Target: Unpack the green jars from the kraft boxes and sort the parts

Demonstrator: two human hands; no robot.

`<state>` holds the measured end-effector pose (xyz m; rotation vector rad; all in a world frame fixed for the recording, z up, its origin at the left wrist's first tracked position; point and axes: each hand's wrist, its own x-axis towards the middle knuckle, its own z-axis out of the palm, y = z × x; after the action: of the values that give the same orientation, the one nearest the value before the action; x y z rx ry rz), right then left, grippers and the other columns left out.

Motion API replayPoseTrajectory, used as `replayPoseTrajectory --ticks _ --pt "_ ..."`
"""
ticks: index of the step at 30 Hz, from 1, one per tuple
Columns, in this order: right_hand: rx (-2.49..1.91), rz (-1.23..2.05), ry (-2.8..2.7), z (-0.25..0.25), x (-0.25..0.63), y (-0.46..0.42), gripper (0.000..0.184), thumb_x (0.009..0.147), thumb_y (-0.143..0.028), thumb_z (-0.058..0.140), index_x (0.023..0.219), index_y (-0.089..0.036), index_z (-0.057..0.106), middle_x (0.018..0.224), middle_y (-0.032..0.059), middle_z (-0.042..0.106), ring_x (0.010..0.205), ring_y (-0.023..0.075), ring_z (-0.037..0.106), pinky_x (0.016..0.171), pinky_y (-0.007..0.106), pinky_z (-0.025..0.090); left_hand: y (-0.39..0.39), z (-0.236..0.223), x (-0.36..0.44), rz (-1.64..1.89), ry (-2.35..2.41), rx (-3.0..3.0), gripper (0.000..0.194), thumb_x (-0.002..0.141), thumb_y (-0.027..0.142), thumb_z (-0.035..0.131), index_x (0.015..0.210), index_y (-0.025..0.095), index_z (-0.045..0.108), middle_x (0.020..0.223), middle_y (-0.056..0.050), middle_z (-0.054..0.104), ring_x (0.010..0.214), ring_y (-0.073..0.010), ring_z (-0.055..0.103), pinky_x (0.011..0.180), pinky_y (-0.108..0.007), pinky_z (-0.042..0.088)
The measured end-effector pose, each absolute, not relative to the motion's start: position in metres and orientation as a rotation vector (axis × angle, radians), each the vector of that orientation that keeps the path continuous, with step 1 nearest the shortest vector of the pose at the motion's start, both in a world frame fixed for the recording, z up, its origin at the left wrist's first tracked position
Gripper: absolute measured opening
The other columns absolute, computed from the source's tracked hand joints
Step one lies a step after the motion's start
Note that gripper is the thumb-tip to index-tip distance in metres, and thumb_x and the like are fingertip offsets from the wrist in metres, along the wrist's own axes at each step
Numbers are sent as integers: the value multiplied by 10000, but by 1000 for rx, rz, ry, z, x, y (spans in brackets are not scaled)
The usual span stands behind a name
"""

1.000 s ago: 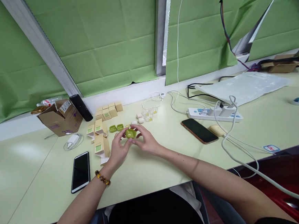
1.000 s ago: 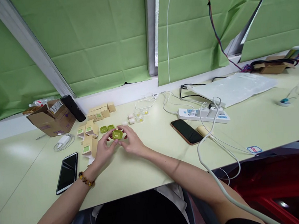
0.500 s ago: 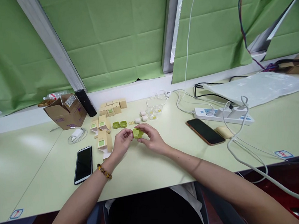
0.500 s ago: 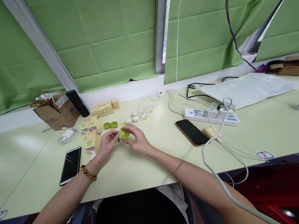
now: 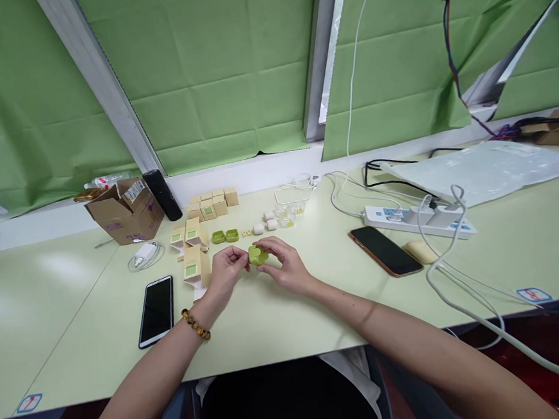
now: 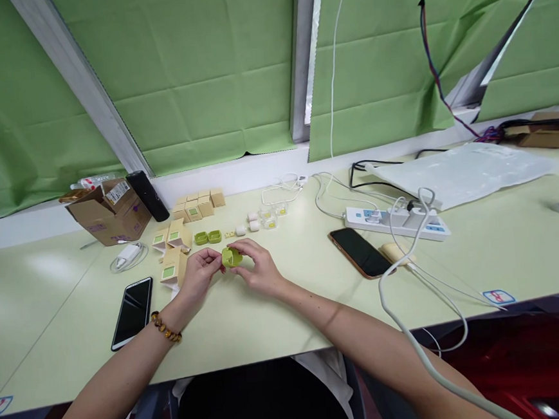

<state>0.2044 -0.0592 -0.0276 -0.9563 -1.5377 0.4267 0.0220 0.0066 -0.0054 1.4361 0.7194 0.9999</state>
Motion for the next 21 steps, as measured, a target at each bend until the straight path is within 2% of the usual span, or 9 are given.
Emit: replayPoseTrajectory --ticks 7,14,17,19,21 --pt "-945 431 -1518 -32 204 -56 432 890 -264 788 1318 -289 728 1157 88 682 1063 244 679 971 447 595 1 -7 28 1083 745 1427 258 722 353 862 759 157 698 694 -24 682 618 -131 597 646 -285 484" --pt "-954 375 -1551 -29 206 -58 463 896 -245 780 1351 -304 711 1136 81 670 1031 240 676 953 448 601 1 -7 28 1075 787 1493 226 763 364 810 765 161 712 692 -32 685 621 -139 580 652 -299 474" --pt "-975 305 -1593 -26 206 -60 482 900 -224 760 1369 -309 689 1155 86 674 1054 249 674 941 452 604 4 -1 22 1088 766 1560 238 797 339 764 951 158 756 922 -94 767 839 -206 677 776 -337 530" --pt "-1019 299 -1629 -25 206 -60 474 896 -226 754 1357 -299 671 1177 91 685 1039 252 680 911 449 614 5 2 17 1111 719 1662 377 804 286 730 1166 180 735 1166 -124 770 1080 -259 683 885 -369 537" --pt "-1076 313 -1644 -25 207 -60 414 890 -238 752 1292 -278 659 1153 84 704 978 243 686 874 443 621 5 4 15 1093 665 1820 523 794 236 734 1314 216 681 1319 -125 728 1227 -284 643 967 -398 520"
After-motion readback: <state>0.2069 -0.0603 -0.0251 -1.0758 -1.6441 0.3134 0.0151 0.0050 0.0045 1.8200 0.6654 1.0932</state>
